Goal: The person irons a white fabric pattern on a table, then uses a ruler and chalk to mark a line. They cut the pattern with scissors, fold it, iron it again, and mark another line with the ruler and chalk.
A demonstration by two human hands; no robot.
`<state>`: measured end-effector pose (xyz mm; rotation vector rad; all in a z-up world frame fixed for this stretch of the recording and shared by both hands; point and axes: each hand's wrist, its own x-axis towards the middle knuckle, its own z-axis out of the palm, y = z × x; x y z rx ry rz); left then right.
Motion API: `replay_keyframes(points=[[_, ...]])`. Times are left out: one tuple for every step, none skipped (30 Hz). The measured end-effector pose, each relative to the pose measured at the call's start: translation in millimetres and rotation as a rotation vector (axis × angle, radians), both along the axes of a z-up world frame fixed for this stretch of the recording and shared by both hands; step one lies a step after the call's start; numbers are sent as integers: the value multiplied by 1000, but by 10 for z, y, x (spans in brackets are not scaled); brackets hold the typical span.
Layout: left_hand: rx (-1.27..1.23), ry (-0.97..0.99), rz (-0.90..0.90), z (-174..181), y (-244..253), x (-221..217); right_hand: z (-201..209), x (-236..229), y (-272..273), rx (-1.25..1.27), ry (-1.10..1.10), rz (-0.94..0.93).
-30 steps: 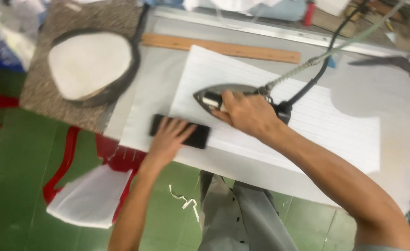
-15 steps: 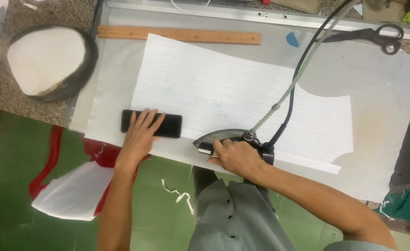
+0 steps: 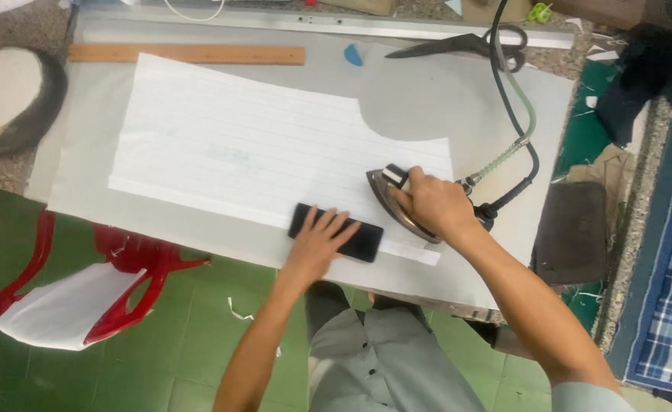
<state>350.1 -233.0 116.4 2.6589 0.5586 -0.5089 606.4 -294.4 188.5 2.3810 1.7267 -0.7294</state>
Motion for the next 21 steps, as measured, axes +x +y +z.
replay_keyframes(points=[[4,2,-7,-6,-196,189,-51,110,-21,4,2,-7],[-22,-95,-43,-16,-382,366,-104,208,-32,22,7,-46],[-48,-192,-77,-28,-566,535,-156,303,-33,40,12,-83],[-45,-189,-82,-115,-732,665,-183,345,-71,44,14,-87],[-38,-298,-99,-206,-893,785,-210,378,-103,156,46,-109],[-32,-407,-118,-300,-1048,895,-239,403,-128,268,78,-132],[-32,-407,-122,-362,-1108,931,-254,426,-221,269,77,-135],[7,-461,-139,-425,-1158,961,-269,443,-306,449,79,-118],[49,-513,-153,-488,-1195,989,-287,457,-369,631,82,-95],[51,-512,-153,-418,-1118,944,-251,449,-523,633,83,-95],[17,-452,-141,-346,-1031,895,-213,436,-665,618,-10,7],[-16,-392,-129,-274,-939,839,-175,416,-802,602,-103,109],[-15,-394,-126,-303,-819,720,-238,401,-939,603,-104,112],[19,-303,-78,-333,-696,600,-303,384,-1073,565,-184,171],[52,-213,-29,-366,-580,481,-368,372,-1212,527,-265,229],[53,-215,-26,-368,-454,363,-415,380,-1219,528,-267,233],[98,-178,55,-369,-326,229,-463,372,-1229,550,-380,261],[143,-141,136,-369,-194,90,-510,360,-1235,571,-493,289],[145,-141,138,-309,-83,4,-436,343,-1204,574,-494,291],[166,-119,224,-248,33,-91,-359,318,-1169,527,-511,281],[187,-97,314,-187,147,-195,-281,289,-1124,481,-529,275]])
